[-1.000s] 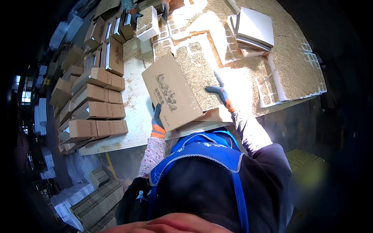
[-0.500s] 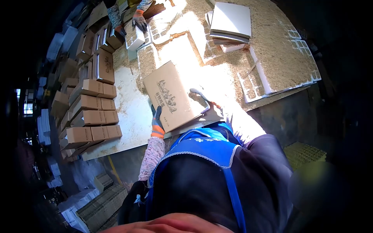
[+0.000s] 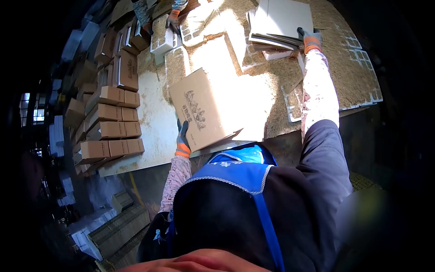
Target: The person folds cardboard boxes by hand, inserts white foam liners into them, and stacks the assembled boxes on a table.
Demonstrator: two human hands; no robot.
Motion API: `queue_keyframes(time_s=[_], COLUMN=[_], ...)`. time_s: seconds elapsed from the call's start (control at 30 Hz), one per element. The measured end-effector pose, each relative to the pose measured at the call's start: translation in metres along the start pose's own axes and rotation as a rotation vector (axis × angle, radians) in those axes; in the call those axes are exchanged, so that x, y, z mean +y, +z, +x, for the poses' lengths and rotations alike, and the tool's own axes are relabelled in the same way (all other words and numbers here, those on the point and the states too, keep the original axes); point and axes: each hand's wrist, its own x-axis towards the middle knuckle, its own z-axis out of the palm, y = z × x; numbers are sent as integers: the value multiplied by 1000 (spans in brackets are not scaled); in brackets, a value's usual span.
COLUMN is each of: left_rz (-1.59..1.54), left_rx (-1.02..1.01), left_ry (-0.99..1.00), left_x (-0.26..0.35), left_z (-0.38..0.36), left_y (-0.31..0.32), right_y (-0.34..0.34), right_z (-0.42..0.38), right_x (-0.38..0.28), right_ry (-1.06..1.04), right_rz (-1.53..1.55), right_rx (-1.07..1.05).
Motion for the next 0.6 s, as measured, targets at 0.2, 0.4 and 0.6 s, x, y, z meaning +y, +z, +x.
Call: queue_keyframes(time_s=[0.2, 0.4, 0.6], left_rz=[33, 35, 69], left_rx=[-13, -5, -68], left_ry=[1, 52, 102], left_x=[-6, -4, -7], left_z=[7, 2, 10], left_y=[-15, -2, -11], right_y=[-30, -40, -60], right_z=[2, 15, -35], right_x=[18, 20, -37], right_ry=[-42, 64, -292], right_rz=[169, 396, 675], right_rx=[-22, -295, -13])
